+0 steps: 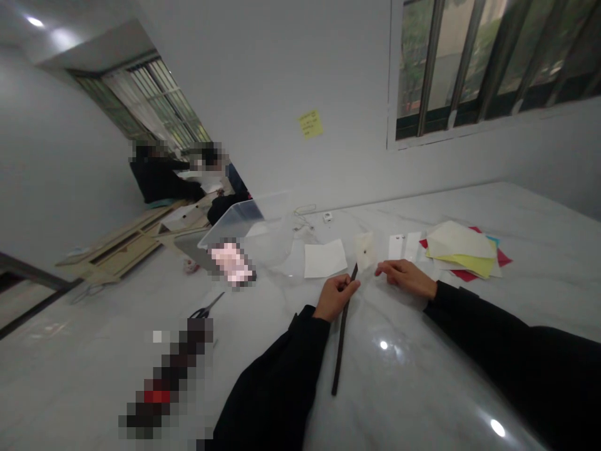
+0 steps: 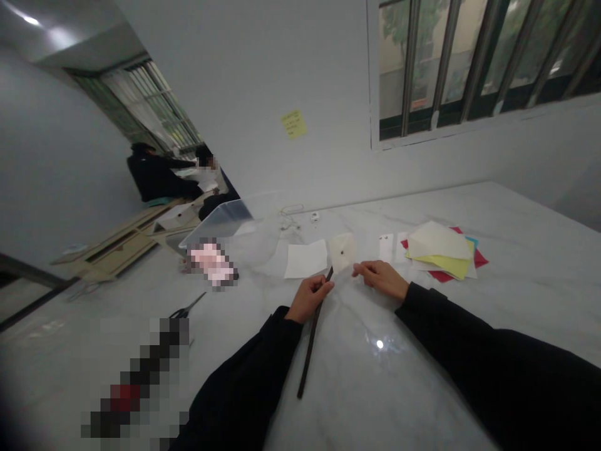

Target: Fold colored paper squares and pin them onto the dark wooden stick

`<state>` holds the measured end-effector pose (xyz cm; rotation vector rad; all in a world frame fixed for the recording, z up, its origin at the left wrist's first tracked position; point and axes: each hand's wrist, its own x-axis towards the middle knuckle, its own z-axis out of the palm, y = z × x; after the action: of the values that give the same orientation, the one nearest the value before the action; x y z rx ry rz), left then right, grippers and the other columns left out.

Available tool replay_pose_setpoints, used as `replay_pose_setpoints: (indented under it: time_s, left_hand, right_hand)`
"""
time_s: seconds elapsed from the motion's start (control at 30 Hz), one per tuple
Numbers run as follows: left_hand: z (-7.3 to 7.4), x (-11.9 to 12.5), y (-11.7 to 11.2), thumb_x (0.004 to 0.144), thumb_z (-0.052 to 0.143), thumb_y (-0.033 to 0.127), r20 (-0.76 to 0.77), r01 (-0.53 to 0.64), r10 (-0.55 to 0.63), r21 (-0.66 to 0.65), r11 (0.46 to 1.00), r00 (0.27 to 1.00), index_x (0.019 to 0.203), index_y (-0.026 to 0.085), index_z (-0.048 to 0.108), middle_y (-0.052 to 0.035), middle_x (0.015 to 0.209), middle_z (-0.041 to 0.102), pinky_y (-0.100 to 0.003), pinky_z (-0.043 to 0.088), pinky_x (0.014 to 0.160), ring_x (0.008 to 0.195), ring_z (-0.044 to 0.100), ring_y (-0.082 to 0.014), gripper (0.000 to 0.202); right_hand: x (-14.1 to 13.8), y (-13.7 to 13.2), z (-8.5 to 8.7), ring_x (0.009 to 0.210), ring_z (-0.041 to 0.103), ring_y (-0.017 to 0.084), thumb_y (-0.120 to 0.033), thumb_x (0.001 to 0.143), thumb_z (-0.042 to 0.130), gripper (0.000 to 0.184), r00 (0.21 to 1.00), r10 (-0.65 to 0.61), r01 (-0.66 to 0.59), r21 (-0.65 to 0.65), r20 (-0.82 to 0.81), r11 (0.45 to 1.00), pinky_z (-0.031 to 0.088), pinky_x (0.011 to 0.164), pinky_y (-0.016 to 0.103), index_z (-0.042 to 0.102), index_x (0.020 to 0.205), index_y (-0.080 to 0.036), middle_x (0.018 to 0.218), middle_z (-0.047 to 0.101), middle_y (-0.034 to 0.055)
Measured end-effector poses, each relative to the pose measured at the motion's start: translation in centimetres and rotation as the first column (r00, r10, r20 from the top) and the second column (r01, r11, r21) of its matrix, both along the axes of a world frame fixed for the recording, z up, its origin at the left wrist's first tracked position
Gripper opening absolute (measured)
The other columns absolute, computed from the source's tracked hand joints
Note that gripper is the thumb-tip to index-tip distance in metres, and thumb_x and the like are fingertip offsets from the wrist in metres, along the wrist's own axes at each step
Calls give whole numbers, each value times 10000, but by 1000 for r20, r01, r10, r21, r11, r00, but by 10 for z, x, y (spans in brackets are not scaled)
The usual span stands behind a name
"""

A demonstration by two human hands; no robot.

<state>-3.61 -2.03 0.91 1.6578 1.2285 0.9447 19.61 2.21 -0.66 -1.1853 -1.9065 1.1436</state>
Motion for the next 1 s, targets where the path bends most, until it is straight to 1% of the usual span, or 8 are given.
replay_pose_setpoints:
  time_s: [0.07,0.13,0.3,0.47,0.6,0.73,0.87,1.0]
  left_hand:
    - [-1,3,-3,828,562,517,-48,-7,8,24,1000,999,606,192,376,62,542,306,-243,205,525,531,280,-95,435]
    - [-2,6,-7,847,541,493,-130,6,2,63,998,991,596,186,400,53,539,333,-246,218,531,540,308,-101,420]
    - [7,13,-18,870,502,433,-287,55,-17,125,991,958,596,177,469,43,539,360,-252,236,542,543,330,-107,376]
    - [16,13,-23,838,555,461,-382,168,-105,134,977,918,642,176,528,65,538,348,-233,261,553,529,335,-94,347]
    - [12,-14,-5,845,535,448,-421,-95,198,253,963,885,769,202,559,80,522,326,-221,290,565,513,374,-105,259]
    - [6,-66,19,811,534,281,-444,-468,582,347,813,681,936,232,515,78,557,448,-230,317,583,539,480,-134,136]
    - [5,-105,27,783,571,283,-446,-686,766,367,628,463,1227,238,389,45,671,579,-271,373,641,677,599,-206,482]
    - [5,-120,27,768,612,299,-348,-784,857,369,499,382,1411,198,209,14,768,647,-337,426,756,812,641,-259,766]
  right_hand:
    - [-12,-12,0,533,483,136,-591,931,366,538,985,133,-143,-83,-112,986,357,571,264,695,951,-166,571,557,-4]
    - [-25,-23,1,528,477,129,-574,933,381,521,966,203,-219,-88,-157,972,356,568,263,670,810,-159,560,553,2]
    - [-46,-33,2,502,416,110,-605,846,527,501,986,70,-87,-104,-151,991,289,493,252,581,624,-159,526,480,-15]
    - [-36,-25,2,477,329,81,-584,808,598,462,961,-53,6,-171,-270,985,224,464,241,640,733,-130,518,405,-55]
    - [-26,-22,-2,449,313,74,-561,826,598,454,900,-161,51,-269,-406,962,196,455,239,678,911,-122,511,405,-67]
    - [-25,-22,-7,446,316,70,-556,811,624,447,875,-177,37,-302,-451,953,191,451,238,683,897,-121,515,428,-59]
    - [-25,-22,-8,455,327,72,-548,805,638,431,876,-179,41,-301,-448,953,209,451,235,687,880,-127,530,450,-51]
    - [-25,-22,-7,464,337,72,-547,812,635,428,884,-171,41,-292,-435,955,225,456,233,692,879,-127,542,463,-45]
